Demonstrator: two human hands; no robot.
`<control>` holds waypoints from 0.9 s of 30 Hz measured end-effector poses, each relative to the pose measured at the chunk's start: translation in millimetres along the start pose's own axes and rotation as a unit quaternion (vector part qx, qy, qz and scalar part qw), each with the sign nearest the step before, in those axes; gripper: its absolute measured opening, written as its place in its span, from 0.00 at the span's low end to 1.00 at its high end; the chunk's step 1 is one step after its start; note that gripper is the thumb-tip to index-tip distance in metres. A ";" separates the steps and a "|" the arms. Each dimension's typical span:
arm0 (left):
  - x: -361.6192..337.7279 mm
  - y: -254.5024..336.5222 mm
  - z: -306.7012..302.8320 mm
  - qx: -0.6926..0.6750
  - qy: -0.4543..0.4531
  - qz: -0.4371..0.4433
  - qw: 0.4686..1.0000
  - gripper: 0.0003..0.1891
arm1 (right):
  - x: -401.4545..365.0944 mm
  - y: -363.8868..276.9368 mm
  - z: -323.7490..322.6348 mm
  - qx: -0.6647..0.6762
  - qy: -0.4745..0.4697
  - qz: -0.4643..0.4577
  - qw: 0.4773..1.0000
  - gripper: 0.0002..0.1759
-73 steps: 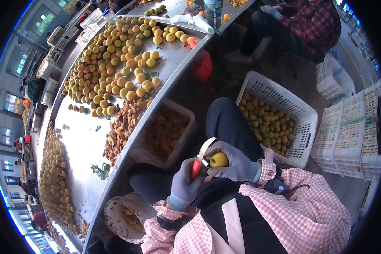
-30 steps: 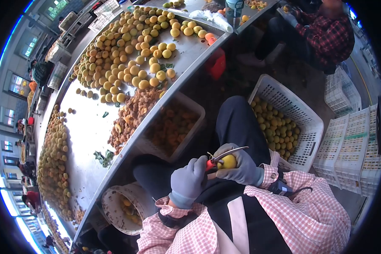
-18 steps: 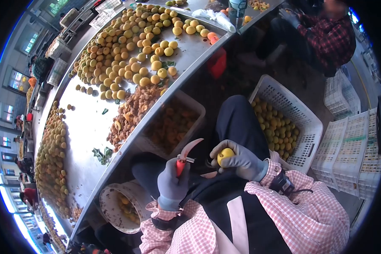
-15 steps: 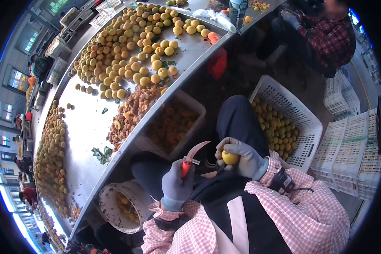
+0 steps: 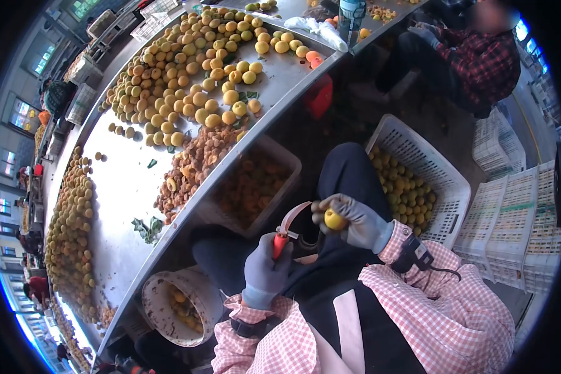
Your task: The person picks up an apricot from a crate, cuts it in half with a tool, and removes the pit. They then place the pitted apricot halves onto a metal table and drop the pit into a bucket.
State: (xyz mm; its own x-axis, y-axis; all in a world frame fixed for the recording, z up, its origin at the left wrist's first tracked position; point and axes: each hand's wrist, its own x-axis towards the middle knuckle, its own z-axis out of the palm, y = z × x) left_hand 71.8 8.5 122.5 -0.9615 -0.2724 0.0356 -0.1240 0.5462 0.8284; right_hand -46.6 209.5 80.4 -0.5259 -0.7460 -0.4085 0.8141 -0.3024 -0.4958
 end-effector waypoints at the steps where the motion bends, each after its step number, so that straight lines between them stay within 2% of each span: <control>1: -0.2 -1.5 0.2 -0.008 0.008 -0.004 1.000 0.10 | -0.3 -5.6 3.0 0.049 0.004 -0.023 0.999 0.17; 2: -1.2 -2.7 0.1 -0.016 0.015 -0.008 1.000 0.11 | -0.6 -8.3 4.9 0.100 0.009 -0.046 0.994 0.19; 3: -1.8 -3.2 0.2 -0.016 0.014 -0.008 1.000 0.11 | -1.2 -8.7 3.5 0.042 0.001 -0.011 0.999 0.21; 6: -0.3 -4.2 -1.5 -0.048 0.002 -0.024 0.999 0.10 | -1.6 -6.1 -6.1 0.048 -0.005 0.025 0.999 0.19; 7: -0.9 -4.9 -0.7 -0.046 0.002 -0.034 0.998 0.11 | 1.8 -8.1 -5.7 0.114 -0.011 -0.016 0.993 0.21; 8: -1.3 -5.7 -0.7 -0.044 0.003 -0.044 0.998 0.11 | 3.2 -11.2 -4.1 0.107 -0.014 -0.016 0.994 0.21; 10: -4.2 -9.5 0.7 -0.061 0.004 -0.049 0.997 0.11 | 2.2 -10.1 1.3 0.047 -0.005 0.039 0.998 0.23; 12: -2.7 -10.9 -1.2 -0.077 0.002 -0.047 0.996 0.10 | 3.5 -1.5 1.1 -0.144 -0.023 0.077 0.986 0.23; 15: -3.3 -5.0 -4.3 -0.084 0.023 -0.061 0.994 0.10 | 5.8 -5.5 19.8 -0.074 -0.047 0.029 0.996 0.20; 17: -4.8 -10.2 -4.4 -0.085 0.024 -0.062 0.994 0.10 | 4.3 -26.5 38.8 0.003 0.016 0.020 1.000 0.16; 21: -6.1 -12.0 -5.2 -0.088 0.015 -0.070 0.993 0.10 | 23.8 -23.8 27.1 -0.039 0.053 0.004 0.998 0.10; 24: -7.3 -11.0 -6.9 -0.096 0.014 -0.067 0.993 0.10 | 22.7 -13.3 36.9 -0.069 0.082 -0.002 0.994 0.10; 27: -8.7 -12.8 -8.3 -0.100 0.012 -0.069 0.993 0.10 | 15.9 1.9 39.5 -0.064 0.037 0.008 0.997 0.16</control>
State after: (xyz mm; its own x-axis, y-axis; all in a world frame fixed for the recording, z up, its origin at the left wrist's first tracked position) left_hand 83.8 -2.6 116.2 -0.9325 -0.3534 -0.0740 -0.2003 0.3357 0.9204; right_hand -43.6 173.6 103.3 -0.5333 -0.7032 -0.4702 0.7872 -0.2092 -0.5801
